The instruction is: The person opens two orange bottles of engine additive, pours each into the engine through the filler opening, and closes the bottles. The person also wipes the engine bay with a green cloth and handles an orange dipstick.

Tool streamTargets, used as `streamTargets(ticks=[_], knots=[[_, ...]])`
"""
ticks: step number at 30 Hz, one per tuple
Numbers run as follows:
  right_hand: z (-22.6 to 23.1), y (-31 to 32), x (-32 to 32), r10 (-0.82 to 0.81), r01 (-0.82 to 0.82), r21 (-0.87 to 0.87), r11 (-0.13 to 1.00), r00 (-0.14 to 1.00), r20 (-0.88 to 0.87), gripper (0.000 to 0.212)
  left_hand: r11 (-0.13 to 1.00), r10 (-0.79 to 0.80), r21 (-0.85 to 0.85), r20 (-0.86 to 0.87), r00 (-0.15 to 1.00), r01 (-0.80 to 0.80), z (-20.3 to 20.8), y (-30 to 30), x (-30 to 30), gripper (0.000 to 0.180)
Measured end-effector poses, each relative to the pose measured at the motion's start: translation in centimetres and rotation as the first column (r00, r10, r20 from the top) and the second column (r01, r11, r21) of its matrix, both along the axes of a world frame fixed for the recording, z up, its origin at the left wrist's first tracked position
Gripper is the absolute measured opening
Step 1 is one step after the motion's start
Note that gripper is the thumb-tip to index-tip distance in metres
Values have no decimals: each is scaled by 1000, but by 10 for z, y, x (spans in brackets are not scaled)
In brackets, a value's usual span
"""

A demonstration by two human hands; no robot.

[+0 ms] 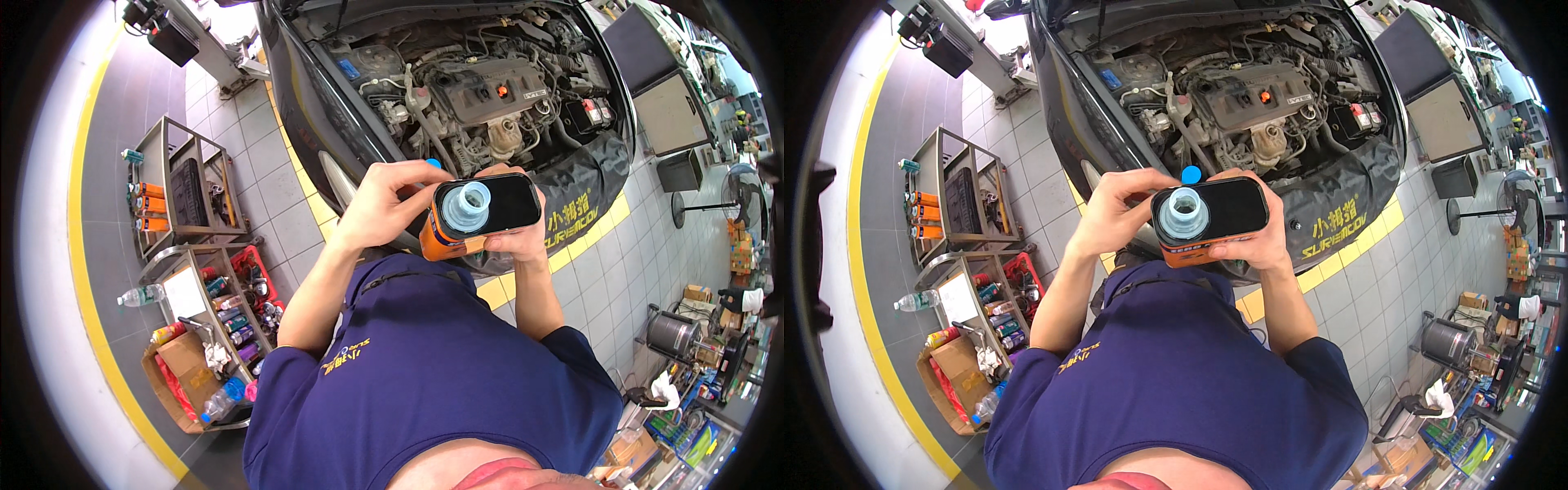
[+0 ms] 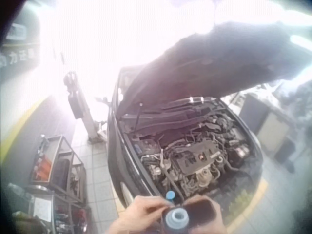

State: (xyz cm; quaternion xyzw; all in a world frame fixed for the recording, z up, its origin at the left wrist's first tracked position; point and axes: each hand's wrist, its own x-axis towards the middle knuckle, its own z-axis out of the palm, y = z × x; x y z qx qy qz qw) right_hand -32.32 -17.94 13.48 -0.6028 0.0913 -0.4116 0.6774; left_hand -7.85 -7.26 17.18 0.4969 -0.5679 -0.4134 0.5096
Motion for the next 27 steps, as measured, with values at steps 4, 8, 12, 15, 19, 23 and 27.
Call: streamTargets(ticks=[4, 8, 12, 15, 19, 23, 27], knots=[[-1, 4, 2, 0, 4, 140, 990, 1000, -25, 87, 990, -129, 60, 87, 988, 124, 4, 9, 21, 27], [-10, -4, -3, -21, 31, 68, 997, 991, -134, 81, 990, -139, 48, 153, 978, 134, 4, 8, 17, 36], [-27, -15, -1, -53, 66, 83, 994, 988, -145, 79, 993, -64, 107, 137, 989, 49, -9, 3, 14, 32], [-41, -28, 2, -69, 95, 153, 984, 984, -167, 75, 992, -11, 124, 119, 993, -4, -47, -8, 25, 24], [-69, -57, 10, -176, 198, 251, 947, 978, -110, 58, 950, 143, 252, 174, 974, -184, -148, -53, 61, 28], [-96, -112, 28, -262, 291, 311, 905, 956, -134, 37, 846, 408, 86, 534, 741, -527, -258, -101, 86, 35], [-126, -179, 52, -248, 288, 357, 889, 957, -154, 36, 784, 572, -212, 614, 545, -584, -326, -120, 85, 36]])
